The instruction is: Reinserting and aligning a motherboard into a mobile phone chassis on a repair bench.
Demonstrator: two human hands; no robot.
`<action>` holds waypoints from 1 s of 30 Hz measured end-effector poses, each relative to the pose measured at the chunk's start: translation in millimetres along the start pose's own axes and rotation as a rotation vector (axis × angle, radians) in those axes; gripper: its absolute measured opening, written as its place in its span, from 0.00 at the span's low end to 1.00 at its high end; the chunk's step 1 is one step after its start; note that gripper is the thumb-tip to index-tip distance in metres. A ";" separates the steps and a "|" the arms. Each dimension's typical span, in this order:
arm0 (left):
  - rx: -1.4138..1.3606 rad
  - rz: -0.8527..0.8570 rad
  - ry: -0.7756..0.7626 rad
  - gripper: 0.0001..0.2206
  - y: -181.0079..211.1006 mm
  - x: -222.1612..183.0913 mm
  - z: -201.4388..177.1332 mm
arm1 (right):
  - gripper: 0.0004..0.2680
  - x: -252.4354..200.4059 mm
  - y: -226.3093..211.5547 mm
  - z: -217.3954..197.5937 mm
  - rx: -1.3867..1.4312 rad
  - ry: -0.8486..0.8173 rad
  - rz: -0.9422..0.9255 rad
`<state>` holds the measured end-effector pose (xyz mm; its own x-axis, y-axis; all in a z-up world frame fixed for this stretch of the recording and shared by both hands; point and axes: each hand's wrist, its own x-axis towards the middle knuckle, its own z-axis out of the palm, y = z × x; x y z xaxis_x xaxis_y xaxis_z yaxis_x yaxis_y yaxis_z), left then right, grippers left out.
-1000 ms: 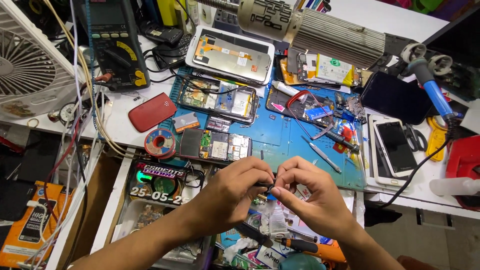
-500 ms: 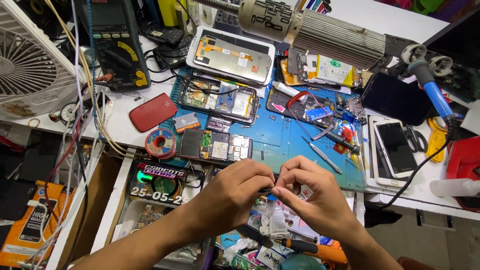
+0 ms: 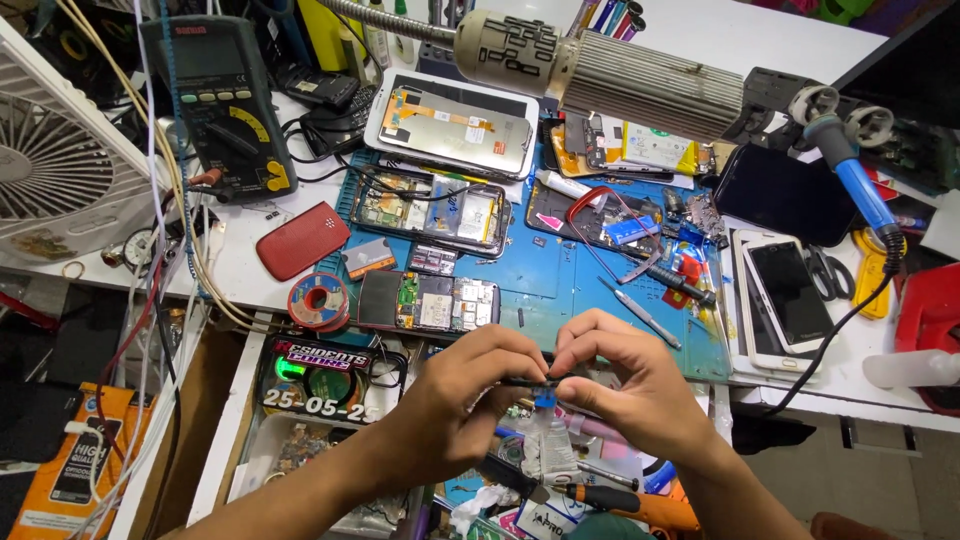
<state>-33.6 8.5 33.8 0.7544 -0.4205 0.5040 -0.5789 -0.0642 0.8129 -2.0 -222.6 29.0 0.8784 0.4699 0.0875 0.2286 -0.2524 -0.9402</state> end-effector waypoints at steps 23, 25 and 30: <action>-0.185 -0.389 0.063 0.08 5.3 5.0 4.4 | 0.06 0.9 -11.9 24.6 -0.250 0.249 -0.275; -0.177 -0.388 0.055 0.10 5.7 5.4 3.8 | 0.07 1.0 -11.3 24.6 -0.329 0.291 -0.298; -0.170 -0.344 0.033 0.11 6.4 5.5 3.4 | 0.10 0.3 -6.4 25.2 -0.414 0.303 -0.311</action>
<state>-34.2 2.7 40.8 0.9067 -0.3712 0.2000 -0.2326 -0.0449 0.9715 -13.8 -199.6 26.7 0.8106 0.3280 0.4851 0.5853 -0.4787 -0.6544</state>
